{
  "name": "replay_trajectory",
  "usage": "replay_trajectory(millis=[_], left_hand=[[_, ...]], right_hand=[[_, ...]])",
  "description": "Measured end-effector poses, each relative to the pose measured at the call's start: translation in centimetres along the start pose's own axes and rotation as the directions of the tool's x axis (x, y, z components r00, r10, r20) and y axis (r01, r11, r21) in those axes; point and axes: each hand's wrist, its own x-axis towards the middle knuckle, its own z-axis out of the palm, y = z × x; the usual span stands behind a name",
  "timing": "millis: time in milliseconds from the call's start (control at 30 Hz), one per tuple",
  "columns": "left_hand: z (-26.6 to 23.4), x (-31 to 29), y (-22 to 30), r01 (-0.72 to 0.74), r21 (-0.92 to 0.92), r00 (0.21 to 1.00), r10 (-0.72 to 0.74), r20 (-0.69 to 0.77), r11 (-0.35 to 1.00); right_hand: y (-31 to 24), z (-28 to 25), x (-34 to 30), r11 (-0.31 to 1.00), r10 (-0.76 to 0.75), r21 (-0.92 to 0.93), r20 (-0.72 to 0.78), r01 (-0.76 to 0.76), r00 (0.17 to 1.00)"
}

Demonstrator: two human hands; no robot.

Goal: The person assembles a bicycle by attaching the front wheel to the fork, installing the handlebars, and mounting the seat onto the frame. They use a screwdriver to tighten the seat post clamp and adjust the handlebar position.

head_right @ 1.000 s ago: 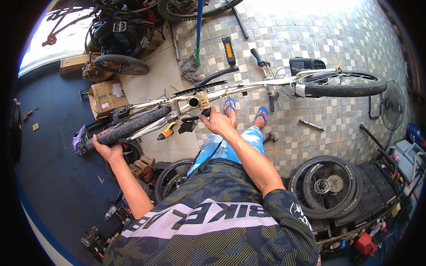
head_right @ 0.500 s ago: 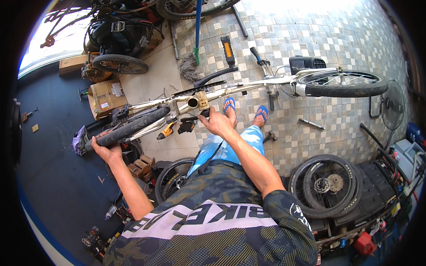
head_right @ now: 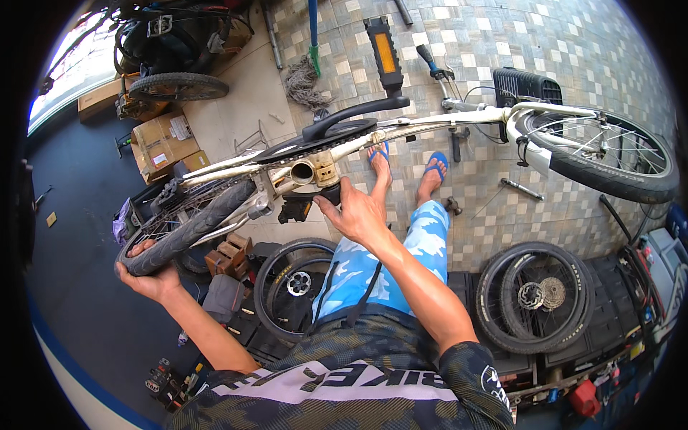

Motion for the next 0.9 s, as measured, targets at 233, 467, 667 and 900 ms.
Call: replay_trajectory(millis=[233, 467, 667, 900], left_hand=[[-0.7, 0.7, 0.0, -0.02, 0.019, 0.999, 0.02, 0.042, 1.0], [0.3, 0.5, -0.3, -0.051, 0.041, 0.998, 0.049, 0.029, 0.998], [-0.4, 0.9, -0.1, -0.033, 0.019, 0.998, 0.032, 0.053, 0.999], [-0.3, 0.9, -0.1, -0.031, 0.01, 0.998, 0.031, 0.047, 0.999]], right_hand=[[-0.1, -0.5, 0.3, 0.999, 0.03, 0.032, 0.113, -0.034, 0.993], [-0.2, -0.4, 0.2, 0.999, 0.028, 0.043, 0.061, -0.031, 0.998], [-0.3, -0.1, 0.2, 0.999, 0.034, 0.034, -0.006, -0.034, 0.999], [-0.2, -0.1, 0.2, 0.999, 0.035, 0.015, -0.001, -0.035, 0.999]])
